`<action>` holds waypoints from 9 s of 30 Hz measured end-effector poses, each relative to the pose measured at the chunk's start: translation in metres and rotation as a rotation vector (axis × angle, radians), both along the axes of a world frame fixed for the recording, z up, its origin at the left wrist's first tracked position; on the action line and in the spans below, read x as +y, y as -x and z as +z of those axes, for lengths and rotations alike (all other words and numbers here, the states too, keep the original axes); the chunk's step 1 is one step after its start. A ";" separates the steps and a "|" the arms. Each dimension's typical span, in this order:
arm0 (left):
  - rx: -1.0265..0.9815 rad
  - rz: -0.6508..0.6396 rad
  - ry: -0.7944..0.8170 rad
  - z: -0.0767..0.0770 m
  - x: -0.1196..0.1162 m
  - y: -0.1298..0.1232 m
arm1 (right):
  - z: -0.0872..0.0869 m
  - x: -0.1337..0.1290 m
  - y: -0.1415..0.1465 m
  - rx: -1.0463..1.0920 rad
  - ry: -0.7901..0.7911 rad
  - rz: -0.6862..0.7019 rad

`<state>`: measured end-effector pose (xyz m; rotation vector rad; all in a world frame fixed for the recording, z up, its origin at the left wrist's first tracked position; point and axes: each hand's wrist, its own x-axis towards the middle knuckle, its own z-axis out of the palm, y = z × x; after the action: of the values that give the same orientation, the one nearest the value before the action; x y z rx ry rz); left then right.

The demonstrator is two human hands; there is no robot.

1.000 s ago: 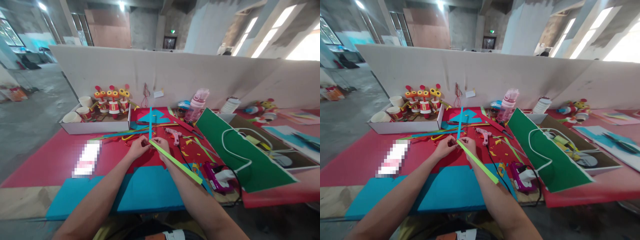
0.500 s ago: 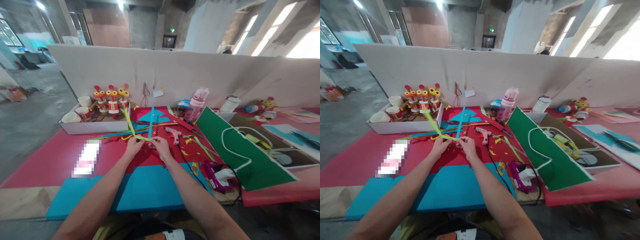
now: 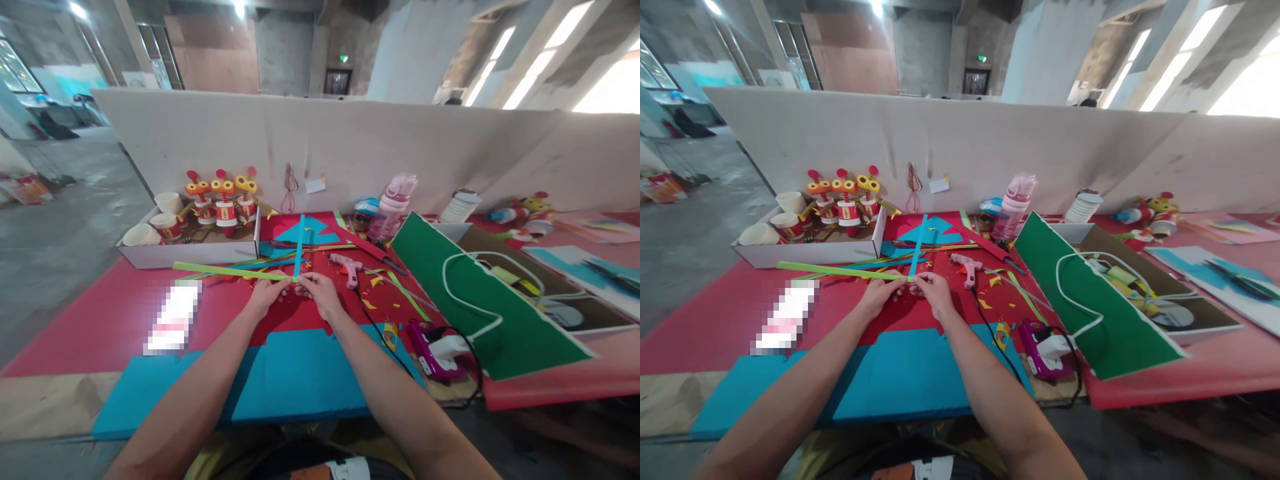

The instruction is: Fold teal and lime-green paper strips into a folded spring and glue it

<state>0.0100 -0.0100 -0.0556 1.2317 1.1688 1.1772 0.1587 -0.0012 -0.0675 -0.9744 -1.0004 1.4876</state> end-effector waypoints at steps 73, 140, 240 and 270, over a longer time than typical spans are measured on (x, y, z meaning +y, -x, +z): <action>-0.034 -0.073 -0.092 -0.003 0.004 0.001 | -0.004 -0.001 0.008 -0.054 -0.077 -0.070; -0.021 -0.060 -0.074 0.000 -0.002 0.000 | 0.000 -0.003 0.003 -0.110 -0.131 0.020; -0.006 -0.073 -0.096 -0.004 0.007 0.003 | -0.007 0.001 0.003 0.003 -0.124 -0.011; 0.036 -0.098 -0.092 -0.008 0.011 0.009 | -0.002 -0.001 0.002 0.003 -0.046 0.078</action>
<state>0.0005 0.0012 -0.0633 1.3698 1.0783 1.1507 0.1566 -0.0023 -0.0695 -0.9091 -1.0766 1.5235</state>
